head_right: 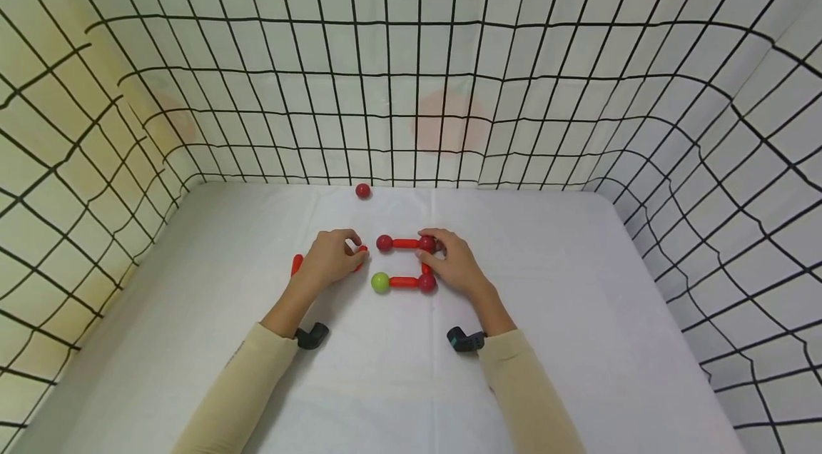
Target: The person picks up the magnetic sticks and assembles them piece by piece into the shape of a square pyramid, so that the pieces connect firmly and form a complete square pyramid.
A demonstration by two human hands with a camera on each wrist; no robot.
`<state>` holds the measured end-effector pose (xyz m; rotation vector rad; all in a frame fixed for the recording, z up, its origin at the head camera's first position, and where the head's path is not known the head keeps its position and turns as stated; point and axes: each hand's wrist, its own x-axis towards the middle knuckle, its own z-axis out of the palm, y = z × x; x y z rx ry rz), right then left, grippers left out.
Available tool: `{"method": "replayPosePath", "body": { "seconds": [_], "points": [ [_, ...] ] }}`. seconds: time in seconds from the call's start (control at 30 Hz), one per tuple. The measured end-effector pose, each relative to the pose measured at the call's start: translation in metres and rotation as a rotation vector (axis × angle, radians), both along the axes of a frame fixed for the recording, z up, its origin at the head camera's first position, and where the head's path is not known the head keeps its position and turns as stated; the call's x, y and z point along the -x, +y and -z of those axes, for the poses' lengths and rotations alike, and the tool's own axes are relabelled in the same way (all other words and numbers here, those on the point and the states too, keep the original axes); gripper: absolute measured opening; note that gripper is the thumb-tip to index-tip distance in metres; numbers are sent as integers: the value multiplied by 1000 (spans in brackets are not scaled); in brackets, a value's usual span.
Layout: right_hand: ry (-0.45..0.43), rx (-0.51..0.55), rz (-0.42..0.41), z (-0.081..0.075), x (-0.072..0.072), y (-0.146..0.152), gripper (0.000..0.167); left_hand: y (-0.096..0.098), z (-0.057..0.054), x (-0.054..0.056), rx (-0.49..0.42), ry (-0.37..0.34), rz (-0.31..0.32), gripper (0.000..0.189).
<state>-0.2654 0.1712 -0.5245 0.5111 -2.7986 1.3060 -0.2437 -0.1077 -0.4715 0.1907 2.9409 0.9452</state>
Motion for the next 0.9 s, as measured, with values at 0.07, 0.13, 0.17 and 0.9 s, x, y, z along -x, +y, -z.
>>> {"method": "replayPosePath", "body": {
  "seconds": [0.07, 0.13, 0.17, 0.9],
  "points": [
    [3, 1, -2, 0, 0, 0, 46, 1, 0, -1, -55, 17, -3, 22],
    [1, 4, -3, 0, 0, 1, 46, 2, -1, -2, -133, 12, -2, 22],
    [-2, 7, -2, 0, 0, 1, 46, 2, -1, -2, -177, 1, 0, 23],
    [8, 12, -4, -1, 1, 1, 45, 16, 9, -8, -336, -108, 28, 26]
  ]
}}
